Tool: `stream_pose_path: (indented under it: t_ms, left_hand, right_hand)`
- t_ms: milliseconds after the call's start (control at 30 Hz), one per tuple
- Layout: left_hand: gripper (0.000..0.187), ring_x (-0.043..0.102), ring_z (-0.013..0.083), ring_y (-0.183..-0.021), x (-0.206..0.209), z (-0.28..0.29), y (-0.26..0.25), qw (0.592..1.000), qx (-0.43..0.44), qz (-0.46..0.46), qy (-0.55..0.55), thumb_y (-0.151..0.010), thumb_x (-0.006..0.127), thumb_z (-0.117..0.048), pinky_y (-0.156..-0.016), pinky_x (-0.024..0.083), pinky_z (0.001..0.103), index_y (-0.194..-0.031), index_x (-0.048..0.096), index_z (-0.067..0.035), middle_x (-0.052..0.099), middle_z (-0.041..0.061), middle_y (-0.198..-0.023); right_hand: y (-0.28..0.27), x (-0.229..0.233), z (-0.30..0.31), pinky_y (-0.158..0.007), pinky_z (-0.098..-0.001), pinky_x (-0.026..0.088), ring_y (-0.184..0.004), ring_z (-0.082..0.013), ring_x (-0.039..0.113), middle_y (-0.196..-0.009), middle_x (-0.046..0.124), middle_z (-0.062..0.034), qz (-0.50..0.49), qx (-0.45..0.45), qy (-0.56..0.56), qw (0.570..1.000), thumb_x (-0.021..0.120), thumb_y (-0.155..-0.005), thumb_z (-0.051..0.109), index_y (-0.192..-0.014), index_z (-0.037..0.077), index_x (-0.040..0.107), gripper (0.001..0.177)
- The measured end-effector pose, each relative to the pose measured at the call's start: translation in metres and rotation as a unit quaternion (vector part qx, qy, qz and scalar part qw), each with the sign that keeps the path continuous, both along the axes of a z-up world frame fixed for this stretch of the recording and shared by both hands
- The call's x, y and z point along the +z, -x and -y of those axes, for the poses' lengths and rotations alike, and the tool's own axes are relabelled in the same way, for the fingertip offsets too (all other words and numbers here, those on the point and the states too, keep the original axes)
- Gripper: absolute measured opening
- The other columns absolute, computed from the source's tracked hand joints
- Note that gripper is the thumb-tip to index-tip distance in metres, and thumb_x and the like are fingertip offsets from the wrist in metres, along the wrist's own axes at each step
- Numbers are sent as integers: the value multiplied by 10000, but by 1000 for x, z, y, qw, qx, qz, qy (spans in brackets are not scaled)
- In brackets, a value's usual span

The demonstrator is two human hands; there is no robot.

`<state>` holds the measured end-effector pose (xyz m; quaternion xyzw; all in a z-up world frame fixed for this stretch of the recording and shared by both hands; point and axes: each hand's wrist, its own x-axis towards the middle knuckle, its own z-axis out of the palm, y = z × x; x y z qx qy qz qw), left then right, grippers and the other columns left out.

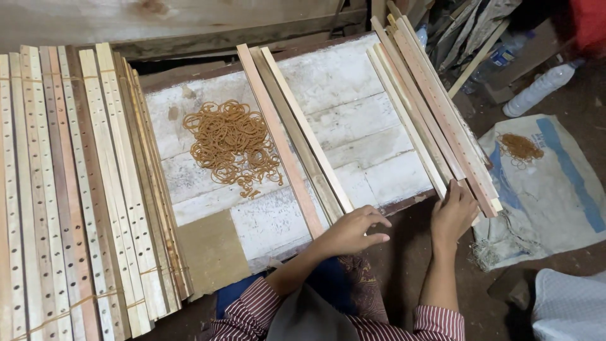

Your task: Sorting and stacking wooden slats with pre-drilled holes

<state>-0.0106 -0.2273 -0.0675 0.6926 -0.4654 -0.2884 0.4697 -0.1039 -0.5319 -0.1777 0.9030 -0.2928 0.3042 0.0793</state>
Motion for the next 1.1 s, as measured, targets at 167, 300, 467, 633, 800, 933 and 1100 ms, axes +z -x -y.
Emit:
stream_pose_path:
  t_ms: [167, 300, 467, 633, 800, 933, 1100]
  left_hand:
    - [414, 654, 345, -1111, -16, 13, 3, 999, -40, -11, 4, -1009, 613, -355, -904, 536, 444, -1247, 678, -22, 618, 240, -1224]
    - [411, 667, 337, -1103, -17, 15, 8, 998, -50, -26, 19, -1019, 607, -360, -920, 529, 441, -1247, 680, -26, 629, 229, -1214]
    - [510, 679, 358, -1102, -20, 22, 13, 993, -29, -98, 54, -978, 646, -397, -946, 544, 456, -1340, 618, -39, 635, 223, -1212]
    - [715, 650, 399, -1122, -43, 42, 20, 970, 46, -221, 94, -951, 701, -334, -949, 561, 434, -1475, 459, 87, 579, 329, -1264]
    - [925, 414, 301, -1468, 1, 39, 7, 951, 201, -232, -29, -978, 480, -472, -1203, 350, 450, -1609, -4, 1, 153, 214, -1684]
    - [554, 738, 292, -1059, 4, 29, -7, 912, 273, -283, 114, -1020, 542, -168, -592, 670, 338, -1540, 355, -125, 635, 156, -1385]
    - [337, 674, 146, -893, -10, 2, -23, 860, 423, -255, 130, -928, 498, -99, -826, 505, 268, -1235, 629, -142, 752, 34, -1059]
  right_hand:
    - [-10, -3, 25, -862, -495, 520, -1003, -407, 613, -1075, 639, -172, -7, -19, -66, 998, 819, -695, 35, -1224, 71, 755, 534]
    - [-9, 13, 16, -821, -549, 554, -970, -477, 654, -1036, 626, -231, -47, -33, -157, 986, 821, -682, 79, -1144, 9, 690, 486]
    - [-11, 58, -15, -835, -651, 535, -1051, -575, 664, -1068, 693, -358, -130, -33, -390, 911, 779, -809, 196, -1295, 12, 554, 567]
    - [-10, 90, -68, -877, -647, 540, -1071, -580, 658, -1116, 655, -437, -149, 30, -464, 872, 708, -926, 209, -1413, -66, 547, 582]
    - [-2, 93, -118, -916, -342, 503, -1074, -221, 649, -1203, 712, -110, -73, 146, -581, 798, 663, -940, 224, -1365, 71, 604, 455]
    - [-8, 107, -168, -935, -309, 512, -1083, -174, 643, -1215, 701, -81, -58, 229, -604, 761, 668, -923, 198, -1419, 82, 565, 520]
    - [-26, 125, -208, -1223, -427, 229, -1528, -255, 316, -1659, 344, -106, -117, 301, -540, 778, 438, -1011, 379, -1626, 195, 222, 678]
